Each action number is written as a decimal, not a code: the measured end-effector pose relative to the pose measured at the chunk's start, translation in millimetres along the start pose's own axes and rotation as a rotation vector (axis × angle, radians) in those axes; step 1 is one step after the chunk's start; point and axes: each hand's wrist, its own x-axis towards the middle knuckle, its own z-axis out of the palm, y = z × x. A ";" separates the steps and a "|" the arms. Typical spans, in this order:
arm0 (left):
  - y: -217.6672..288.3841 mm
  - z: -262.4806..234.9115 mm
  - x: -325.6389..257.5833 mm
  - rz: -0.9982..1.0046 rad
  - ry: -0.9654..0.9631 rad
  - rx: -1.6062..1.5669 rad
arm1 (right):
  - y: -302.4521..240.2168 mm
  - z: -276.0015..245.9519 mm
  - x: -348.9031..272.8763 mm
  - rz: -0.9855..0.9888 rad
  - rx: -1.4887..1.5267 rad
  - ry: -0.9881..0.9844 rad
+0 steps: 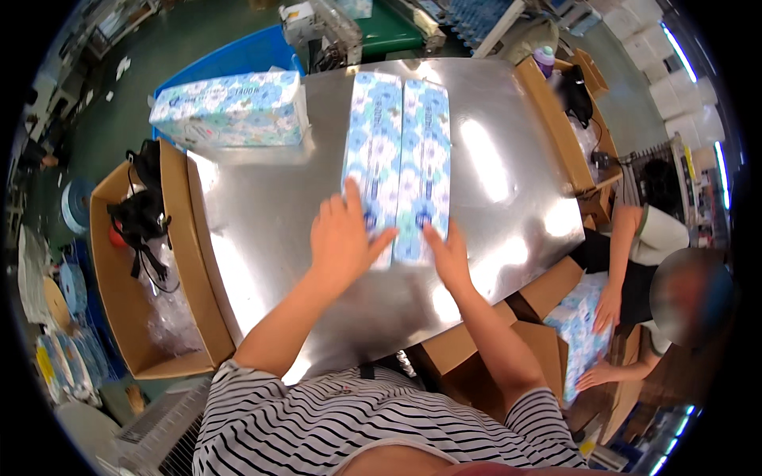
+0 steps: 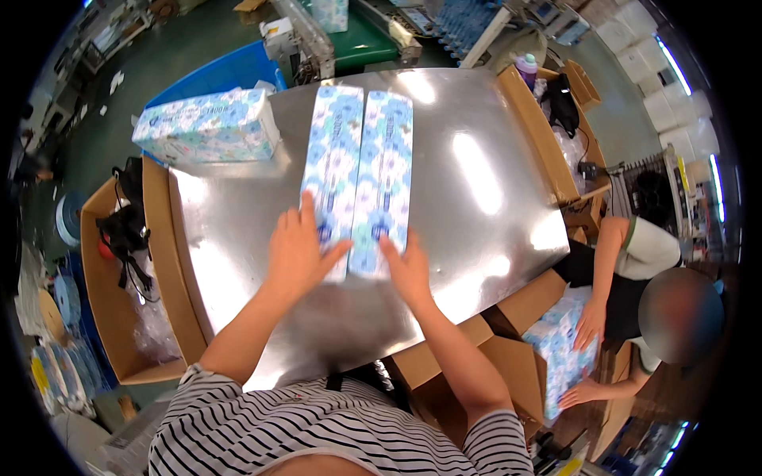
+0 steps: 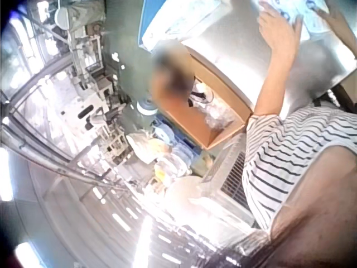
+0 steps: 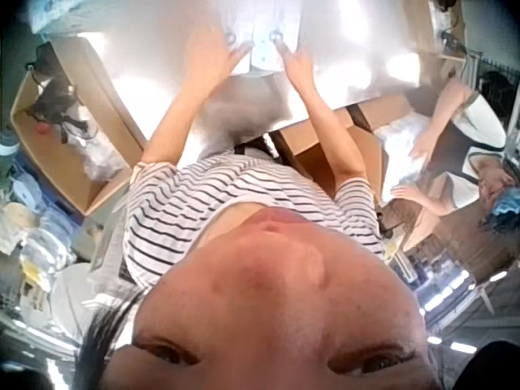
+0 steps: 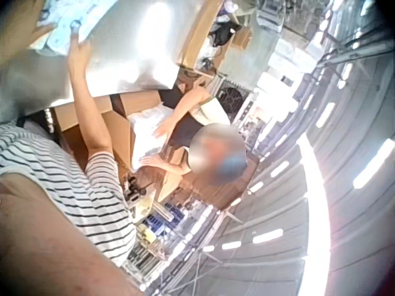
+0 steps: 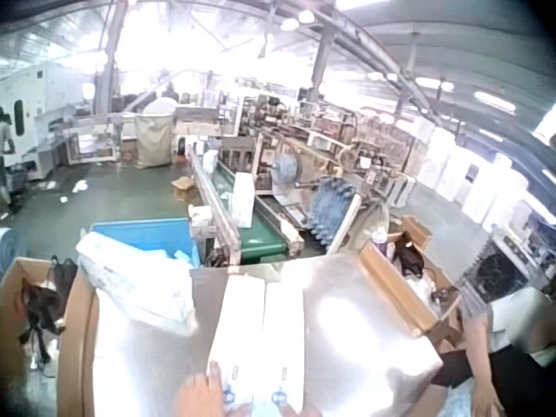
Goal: The person assembles cardboard boxes and packs them with wrapped paper towel bundles at a workstation before feeding the sealed boxes through a tape machine.
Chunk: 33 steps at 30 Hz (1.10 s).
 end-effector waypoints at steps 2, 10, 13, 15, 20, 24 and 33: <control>0.4 -21.4 -46.9 -0.043 -0.087 -0.069 | -6.5 -4.6 -43.7 0.019 -0.273 -0.072; 4.1 -62.7 -65.5 0.162 -0.124 -0.125 | -30.3 -30.5 15.3 -0.116 -0.351 -0.231; 10.9 -37.1 -53.9 0.298 -0.187 -0.055 | -72.5 8.5 100.6 -0.588 -0.643 0.026; 18.8 -28.3 -60.4 0.208 -0.217 -0.050 | -104.4 30.1 153.6 -0.716 -0.762 0.185; 37.7 -26.3 -88.2 0.081 -0.162 -0.055 | -130.7 51.8 244.1 -0.785 -1.203 0.680; 39.7 -23.2 -90.5 0.090 -0.136 -0.079 | -111.8 0.3 277.5 -0.340 -1.238 0.556; -13.2 -19.5 -92.7 -0.555 0.084 -0.978 | -46.4 -86.9 70.6 -0.238 -0.643 -0.121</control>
